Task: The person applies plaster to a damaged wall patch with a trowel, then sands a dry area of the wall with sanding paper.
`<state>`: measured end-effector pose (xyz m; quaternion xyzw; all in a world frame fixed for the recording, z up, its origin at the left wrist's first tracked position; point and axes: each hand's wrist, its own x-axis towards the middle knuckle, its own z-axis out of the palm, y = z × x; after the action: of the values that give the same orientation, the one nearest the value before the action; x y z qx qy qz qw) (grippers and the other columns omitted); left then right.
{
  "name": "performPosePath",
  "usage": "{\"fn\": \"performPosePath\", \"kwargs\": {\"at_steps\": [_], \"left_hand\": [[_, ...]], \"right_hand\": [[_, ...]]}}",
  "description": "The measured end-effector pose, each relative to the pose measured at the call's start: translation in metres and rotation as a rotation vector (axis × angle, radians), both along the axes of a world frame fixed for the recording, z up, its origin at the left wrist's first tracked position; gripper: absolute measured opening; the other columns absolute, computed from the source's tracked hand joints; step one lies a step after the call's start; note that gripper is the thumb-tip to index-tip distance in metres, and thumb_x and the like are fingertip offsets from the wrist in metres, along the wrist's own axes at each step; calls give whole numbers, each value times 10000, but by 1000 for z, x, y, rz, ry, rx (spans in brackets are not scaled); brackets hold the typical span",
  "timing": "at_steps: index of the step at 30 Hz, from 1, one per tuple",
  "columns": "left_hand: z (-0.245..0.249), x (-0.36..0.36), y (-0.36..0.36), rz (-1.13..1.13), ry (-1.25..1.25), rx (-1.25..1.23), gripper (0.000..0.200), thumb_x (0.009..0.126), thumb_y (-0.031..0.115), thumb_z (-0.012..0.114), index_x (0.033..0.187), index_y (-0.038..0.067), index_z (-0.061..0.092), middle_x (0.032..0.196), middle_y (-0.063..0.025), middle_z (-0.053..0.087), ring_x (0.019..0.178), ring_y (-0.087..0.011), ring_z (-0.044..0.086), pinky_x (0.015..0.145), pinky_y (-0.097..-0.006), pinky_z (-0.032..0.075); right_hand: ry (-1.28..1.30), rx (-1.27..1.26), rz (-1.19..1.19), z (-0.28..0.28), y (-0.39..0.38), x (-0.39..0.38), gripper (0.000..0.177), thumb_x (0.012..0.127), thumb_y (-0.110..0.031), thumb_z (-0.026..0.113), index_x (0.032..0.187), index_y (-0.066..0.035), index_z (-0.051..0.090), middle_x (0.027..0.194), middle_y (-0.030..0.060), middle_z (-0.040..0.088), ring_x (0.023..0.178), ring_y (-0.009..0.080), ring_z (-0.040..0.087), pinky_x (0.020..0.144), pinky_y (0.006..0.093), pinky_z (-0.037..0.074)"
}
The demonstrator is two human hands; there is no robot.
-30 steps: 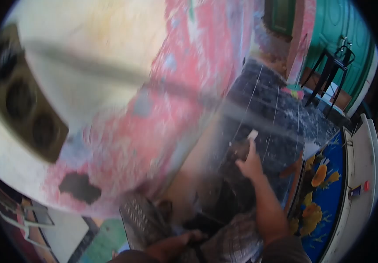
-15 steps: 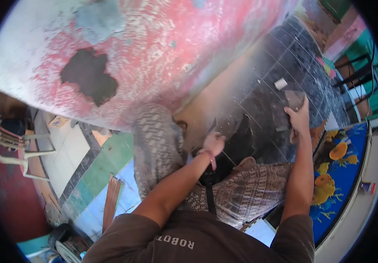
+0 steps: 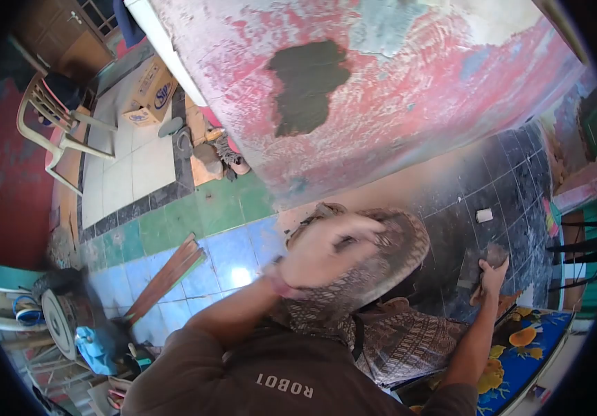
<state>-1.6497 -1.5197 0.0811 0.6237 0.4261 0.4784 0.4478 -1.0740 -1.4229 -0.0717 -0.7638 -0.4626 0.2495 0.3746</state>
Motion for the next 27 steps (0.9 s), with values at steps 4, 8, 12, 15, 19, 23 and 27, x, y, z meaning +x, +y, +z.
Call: {"fn": "performPosePath", "kwargs": {"at_steps": [4, 8, 12, 15, 19, 23, 27], "left_hand": [[-157, -112, -24, 359, 10, -327, 389, 1015, 174, 704, 1364, 22, 630, 1098, -118, 750, 1004, -173, 709, 918, -338, 564], [-344, -173, -123, 324, 711, -877, 690, 960, 517, 706, 1423, 20, 590, 1288, -261, 698, 1243, -395, 654, 1104, -452, 493], [-434, -145, -203, -72, 274, -1483, 796, 948, 647, 665, 1501, 83, 569, 1397, -170, 681, 1276, -304, 647, 1033, -459, 544], [-428, -119, -227, -229, 87, -1482, 711, 988, 638, 615, 1506, 153, 569, 1370, -125, 693, 1177, -314, 684, 963, -477, 566], [-420, -123, -189, -314, -34, -1466, 683, 1004, 609, 609, 1495, 136, 562, 1367, -106, 681, 1188, -307, 661, 963, -464, 558], [-411, -127, -130, -217, -134, -1463, 656, 1020, 580, 603, 1484, 119, 555, 1364, -87, 670, 1199, -300, 639, 962, -451, 550], [-404, -107, -70, 109, -97, -1334, 454, 1020, 432, 633, 1346, 118, 621, 1107, -46, 704, 1016, -209, 662, 883, -384, 534]], "right_hand": [[-37, -45, 2, -18, -9, 1, 984, 793, 42, 784, 1622, 18, 255, 1518, 185, 502, 1365, 329, 541, 1168, 410, 394], [-146, -100, -7, -14, -10, -21, 1010, 782, 50, 789, 1625, 17, 235, 1517, 194, 496, 1355, 324, 550, 1166, 413, 401], [-132, -66, 78, -20, -14, -11, 1016, 800, -3, 797, 1636, 7, 218, 1547, 216, 471, 1410, 345, 509, 1174, 423, 395], [-121, -98, 38, 8, -18, -41, 1034, 774, -17, 814, 1630, -12, 235, 1532, 226, 482, 1399, 339, 522, 1150, 429, 428], [-363, 81, 45, 20, -13, -48, 1037, 764, -53, 828, 1627, -32, 255, 1485, 264, 534, 1375, 396, 550, 1134, 437, 445], [-332, 112, 58, 108, -10, -98, 1050, 767, -60, 830, 1640, -48, 248, 1478, 269, 548, 1352, 409, 572, 1134, 429, 442], [-192, 218, 100, 166, -33, -126, 1049, 781, -54, 823, 1650, -53, 234, 1463, 265, 565, 1329, 399, 596, 1123, 421, 453]]}}
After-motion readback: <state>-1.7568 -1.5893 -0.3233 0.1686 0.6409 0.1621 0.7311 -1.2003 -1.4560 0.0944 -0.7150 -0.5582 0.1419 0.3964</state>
